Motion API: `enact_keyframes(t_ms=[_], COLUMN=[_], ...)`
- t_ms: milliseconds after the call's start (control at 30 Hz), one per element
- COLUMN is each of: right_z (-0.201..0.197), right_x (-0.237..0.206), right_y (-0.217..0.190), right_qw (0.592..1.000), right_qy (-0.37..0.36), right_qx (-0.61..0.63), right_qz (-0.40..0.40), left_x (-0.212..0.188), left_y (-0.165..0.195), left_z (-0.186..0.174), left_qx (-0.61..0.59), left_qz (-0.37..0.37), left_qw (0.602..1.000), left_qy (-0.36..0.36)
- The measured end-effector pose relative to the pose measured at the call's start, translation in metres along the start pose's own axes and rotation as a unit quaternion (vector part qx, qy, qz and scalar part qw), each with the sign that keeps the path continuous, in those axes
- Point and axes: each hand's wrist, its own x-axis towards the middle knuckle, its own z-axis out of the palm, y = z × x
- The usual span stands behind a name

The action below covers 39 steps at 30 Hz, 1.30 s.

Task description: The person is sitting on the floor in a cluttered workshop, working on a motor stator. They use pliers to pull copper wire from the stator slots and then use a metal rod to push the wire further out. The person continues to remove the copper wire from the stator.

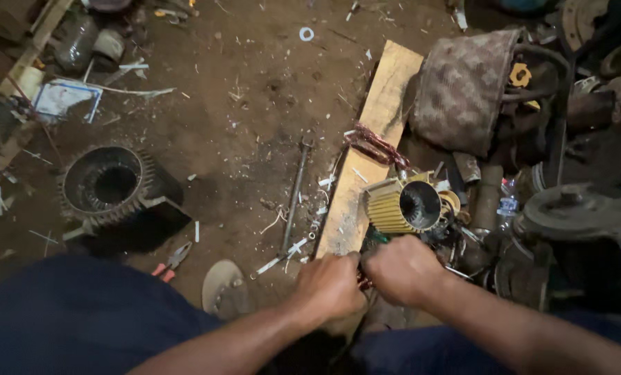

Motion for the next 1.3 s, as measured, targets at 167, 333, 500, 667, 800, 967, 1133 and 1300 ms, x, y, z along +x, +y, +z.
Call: enact_keyframes(t_ms=[167,333,500,667,800,967,1133,1300], right_z=[-0.011,-0.039,-0.059,-0.053,-0.026,0.011,0.016,0.014], right_x=[0.0,-0.003,-0.008,-0.011,-0.02,-0.023,-0.012,0.001], right_y=[-0.008,0.005,0.023,0.011,-0.016,-0.038,-0.033,-0.031], right_qw=[0.997,0.982,0.905,0.831,0.943,0.975,0.984,0.982], right_qy=[0.055,0.187,0.416,0.528,0.262,0.141,0.114,0.03], right_qx=[0.061,0.0,-0.084,-0.156,-0.064,0.019,0.08,0.185], right_qz=[0.002,0.021,0.032,-0.081,-0.193,-0.172,-0.112,-0.016], left_x=[-0.001,0.01,0.019,-0.012,-0.05,-0.034,-0.021,-0.015], left_y=[-0.004,-0.023,-0.056,-0.085,-0.112,-0.129,-0.098,-0.064], left_z=[-0.008,-0.031,-0.036,-0.017,0.019,0.053,0.032,-0.006], left_qx=[-0.029,-0.201,-0.519,-0.719,-0.678,-0.464,-0.206,0.099], left_qz=[0.008,-0.023,-0.092,-0.087,-0.104,-0.083,-0.083,-0.035], left_qw=[0.999,0.978,0.827,0.505,0.57,0.799,0.949,0.991], left_qy=[0.018,-0.046,-0.195,-0.469,-0.452,-0.374,-0.222,-0.078])
